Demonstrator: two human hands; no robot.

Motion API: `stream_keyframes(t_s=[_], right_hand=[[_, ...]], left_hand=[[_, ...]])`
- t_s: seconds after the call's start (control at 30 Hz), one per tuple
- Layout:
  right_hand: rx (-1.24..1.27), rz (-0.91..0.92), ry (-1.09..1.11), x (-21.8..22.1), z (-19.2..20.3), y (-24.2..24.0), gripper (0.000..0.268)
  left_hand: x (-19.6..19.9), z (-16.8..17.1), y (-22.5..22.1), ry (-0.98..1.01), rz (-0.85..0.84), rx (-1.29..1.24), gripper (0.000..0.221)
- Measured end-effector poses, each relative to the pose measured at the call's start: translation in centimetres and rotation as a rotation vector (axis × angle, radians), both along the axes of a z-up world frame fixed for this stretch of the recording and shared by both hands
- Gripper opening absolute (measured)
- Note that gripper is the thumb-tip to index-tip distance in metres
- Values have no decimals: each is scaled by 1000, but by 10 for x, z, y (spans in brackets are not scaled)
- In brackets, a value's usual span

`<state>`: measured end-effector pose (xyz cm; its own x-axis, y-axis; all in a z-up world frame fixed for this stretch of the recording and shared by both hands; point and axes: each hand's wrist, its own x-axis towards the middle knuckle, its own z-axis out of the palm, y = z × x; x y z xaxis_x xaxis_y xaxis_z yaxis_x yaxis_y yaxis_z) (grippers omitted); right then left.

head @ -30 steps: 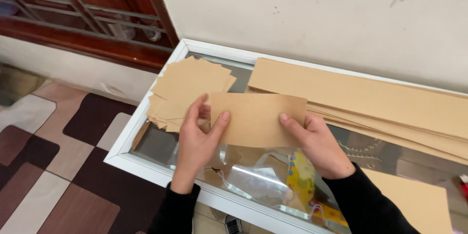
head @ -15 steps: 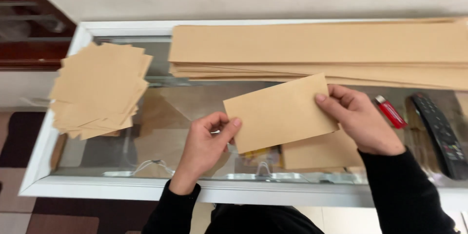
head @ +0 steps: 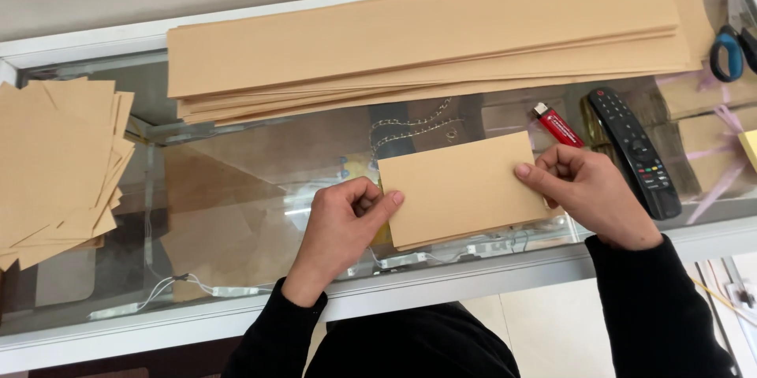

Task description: Sort and stack tan rectangular paper strips on a glass counter.

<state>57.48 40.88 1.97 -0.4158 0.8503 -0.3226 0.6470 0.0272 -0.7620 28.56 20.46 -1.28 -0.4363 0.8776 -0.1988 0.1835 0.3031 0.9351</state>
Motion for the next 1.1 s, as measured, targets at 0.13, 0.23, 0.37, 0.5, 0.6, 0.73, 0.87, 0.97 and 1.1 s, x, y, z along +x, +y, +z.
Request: stream_keyframes(t_s=[0.13, 0.23, 0.37, 0.5, 0.6, 0.73, 0.87, 0.97, 1.1], right_hand=[[-34, -11, 4, 3, -8, 2, 41], [-49, -42, -47, 2, -15, 1, 41], [-9, -23, -63, 4, -25, 3, 41], [24, -17, -116, 4, -28, 3, 43], [49, -7, -149, 2, -27, 2, 44], [128, 11, -198, 3, -37, 3, 46], [180, -4, -207, 4, -40, 2, 42], [125, -100, -60, 6, -38, 1, 33], [195, -216, 152, 1, -38, 3, 26]], left_hand=[[5, -11, 2, 52, -9, -47, 48], [7, -18, 3, 52, 0, -57, 49], [9, -21, 3, 92, -4, -65, 49], [10, -19, 3, 130, -1, -94, 49], [12, -19, 3, 170, -2, -112, 48], [13, -23, 5, 306, -15, -128, 49], [11, -25, 4, 351, -41, -136, 54], [3, -17, -2, 200, -54, -82, 54], [-12, -29, -19, -54, -26, 129, 42]])
